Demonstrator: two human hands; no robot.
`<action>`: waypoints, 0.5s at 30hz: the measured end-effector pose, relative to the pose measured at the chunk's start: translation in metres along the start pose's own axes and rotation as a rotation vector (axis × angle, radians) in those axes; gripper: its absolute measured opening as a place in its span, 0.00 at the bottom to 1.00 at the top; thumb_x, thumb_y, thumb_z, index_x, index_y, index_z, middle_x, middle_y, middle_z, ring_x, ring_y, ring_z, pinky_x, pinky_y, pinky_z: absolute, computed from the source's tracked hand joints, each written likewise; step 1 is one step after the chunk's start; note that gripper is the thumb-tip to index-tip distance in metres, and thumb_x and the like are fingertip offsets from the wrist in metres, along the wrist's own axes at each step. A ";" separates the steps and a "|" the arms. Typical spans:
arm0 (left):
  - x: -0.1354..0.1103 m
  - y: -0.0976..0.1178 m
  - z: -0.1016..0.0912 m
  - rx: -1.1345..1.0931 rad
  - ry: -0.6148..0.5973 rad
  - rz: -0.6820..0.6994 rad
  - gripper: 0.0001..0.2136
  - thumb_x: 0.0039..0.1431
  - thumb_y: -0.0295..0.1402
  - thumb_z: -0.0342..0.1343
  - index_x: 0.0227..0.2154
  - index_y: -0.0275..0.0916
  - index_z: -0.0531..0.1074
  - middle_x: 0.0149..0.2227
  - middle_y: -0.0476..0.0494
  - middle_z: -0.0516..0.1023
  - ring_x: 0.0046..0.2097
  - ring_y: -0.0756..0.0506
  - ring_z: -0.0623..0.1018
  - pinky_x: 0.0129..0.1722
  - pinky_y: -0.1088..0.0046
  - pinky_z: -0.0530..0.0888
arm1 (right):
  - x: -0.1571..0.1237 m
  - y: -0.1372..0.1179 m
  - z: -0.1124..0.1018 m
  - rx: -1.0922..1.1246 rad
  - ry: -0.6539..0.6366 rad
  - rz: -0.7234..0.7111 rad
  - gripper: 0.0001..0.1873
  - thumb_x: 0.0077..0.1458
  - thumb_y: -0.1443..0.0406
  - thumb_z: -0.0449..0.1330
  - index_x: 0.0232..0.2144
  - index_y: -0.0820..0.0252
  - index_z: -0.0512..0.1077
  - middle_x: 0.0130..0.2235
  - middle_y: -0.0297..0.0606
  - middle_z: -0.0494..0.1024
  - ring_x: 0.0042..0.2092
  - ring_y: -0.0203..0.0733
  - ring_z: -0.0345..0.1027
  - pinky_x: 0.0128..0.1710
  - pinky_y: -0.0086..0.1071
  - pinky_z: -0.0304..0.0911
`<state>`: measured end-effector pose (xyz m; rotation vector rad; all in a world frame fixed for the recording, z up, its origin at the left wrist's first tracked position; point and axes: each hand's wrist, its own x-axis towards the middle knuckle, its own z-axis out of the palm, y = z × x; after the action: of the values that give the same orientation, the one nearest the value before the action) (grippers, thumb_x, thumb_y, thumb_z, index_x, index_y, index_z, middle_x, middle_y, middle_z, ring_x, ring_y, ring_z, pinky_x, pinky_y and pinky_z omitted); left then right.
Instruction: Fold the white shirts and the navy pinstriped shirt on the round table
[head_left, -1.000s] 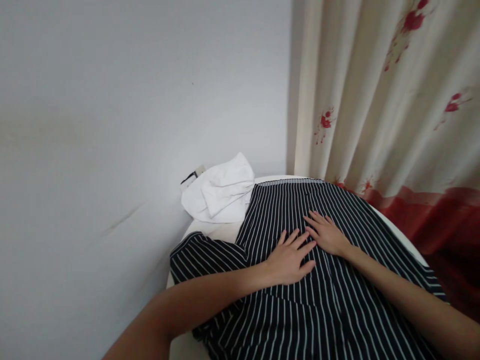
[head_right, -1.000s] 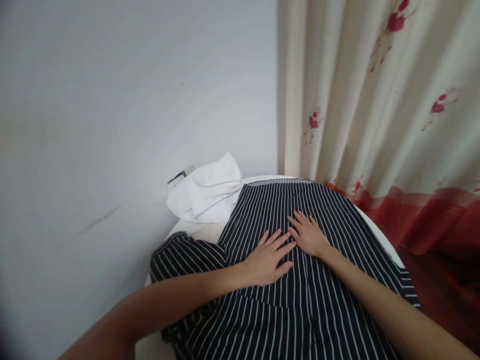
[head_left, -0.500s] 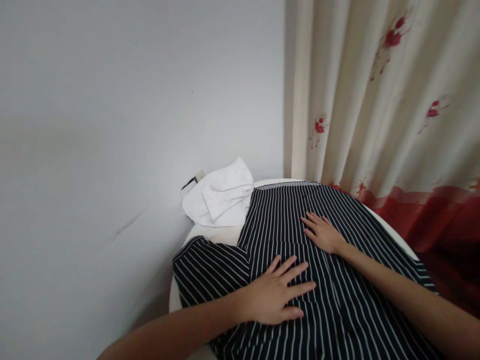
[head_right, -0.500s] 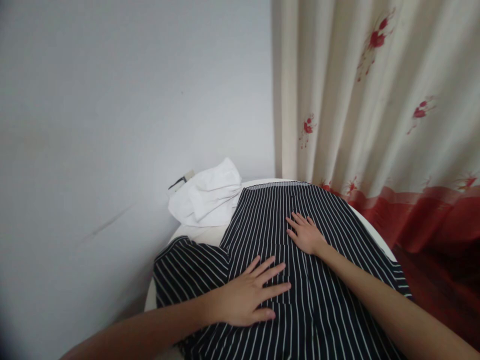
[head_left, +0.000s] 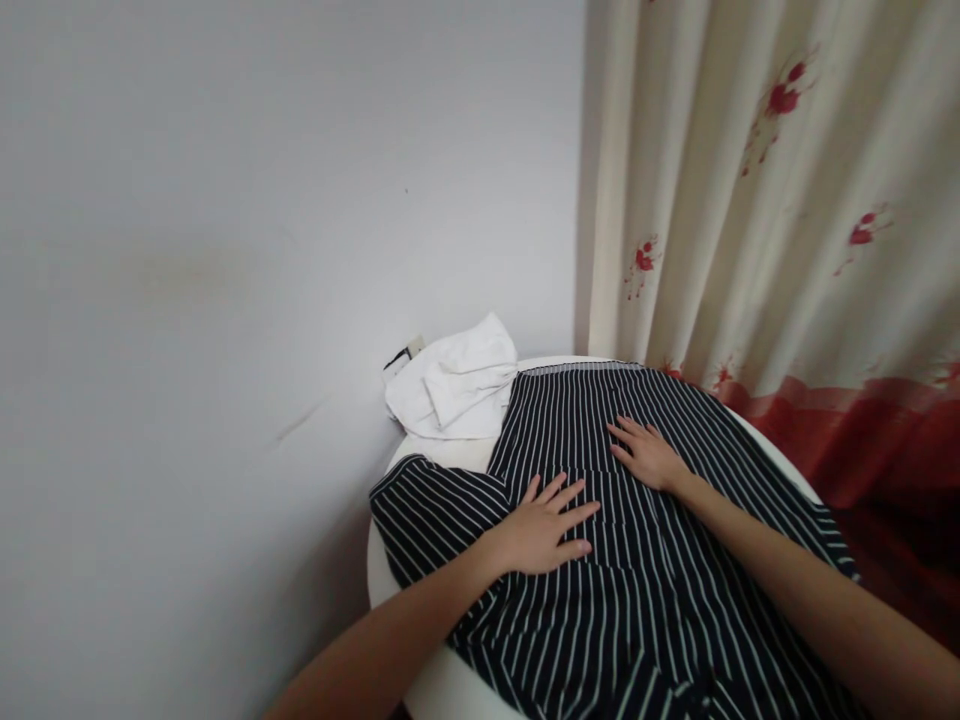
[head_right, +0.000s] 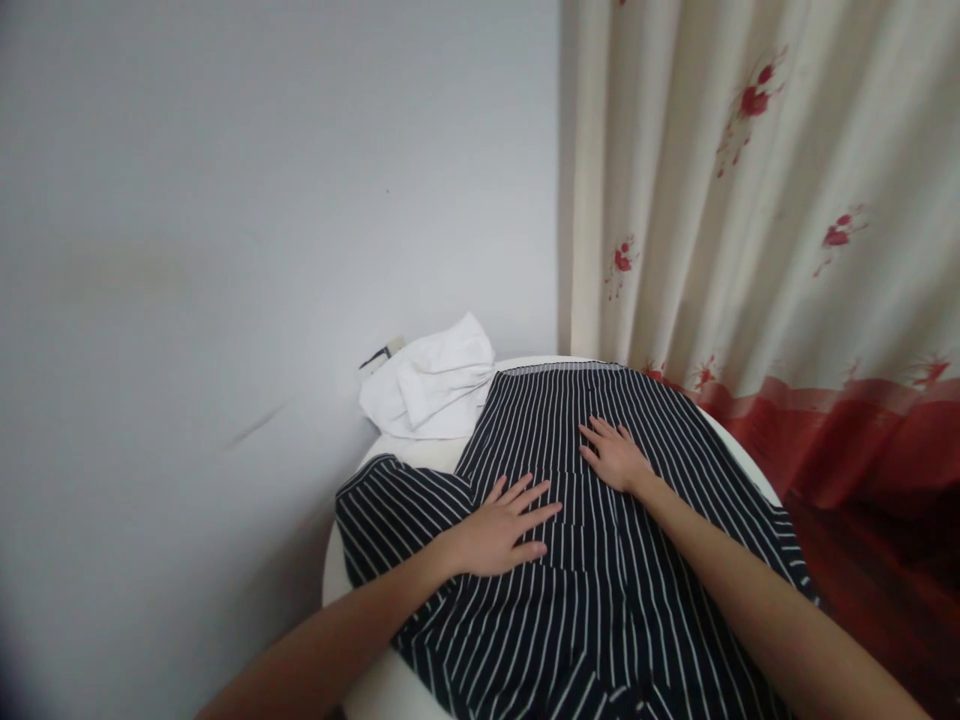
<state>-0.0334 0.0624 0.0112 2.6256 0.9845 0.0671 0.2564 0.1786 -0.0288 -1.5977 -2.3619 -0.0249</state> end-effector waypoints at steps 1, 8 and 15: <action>0.000 0.000 0.000 0.000 0.003 0.001 0.31 0.68 0.56 0.41 0.70 0.56 0.46 0.74 0.47 0.39 0.73 0.32 0.38 0.66 0.36 0.38 | -0.001 -0.001 -0.001 -0.003 0.056 0.005 0.29 0.68 0.56 0.45 0.66 0.62 0.63 0.69 0.49 0.58 0.70 0.53 0.48 0.67 0.57 0.44; 0.001 -0.001 0.000 -0.005 0.013 0.004 0.31 0.68 0.57 0.40 0.70 0.56 0.48 0.74 0.45 0.40 0.73 0.32 0.39 0.66 0.35 0.38 | -0.003 -0.035 -0.010 0.011 0.306 0.008 0.25 0.65 0.66 0.44 0.60 0.64 0.69 0.64 0.50 0.68 0.66 0.51 0.57 0.66 0.52 0.51; 0.001 0.000 -0.001 0.000 0.024 -0.018 0.31 0.67 0.57 0.43 0.70 0.55 0.50 0.74 0.44 0.40 0.73 0.32 0.39 0.67 0.37 0.39 | -0.008 -0.069 0.007 0.089 0.109 0.024 0.27 0.65 0.63 0.47 0.62 0.66 0.66 0.66 0.53 0.64 0.68 0.55 0.54 0.65 0.52 0.51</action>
<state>-0.0324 0.0636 0.0120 2.6217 1.0158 0.0948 0.1945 0.1457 -0.0278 -1.5435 -2.2292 -0.0022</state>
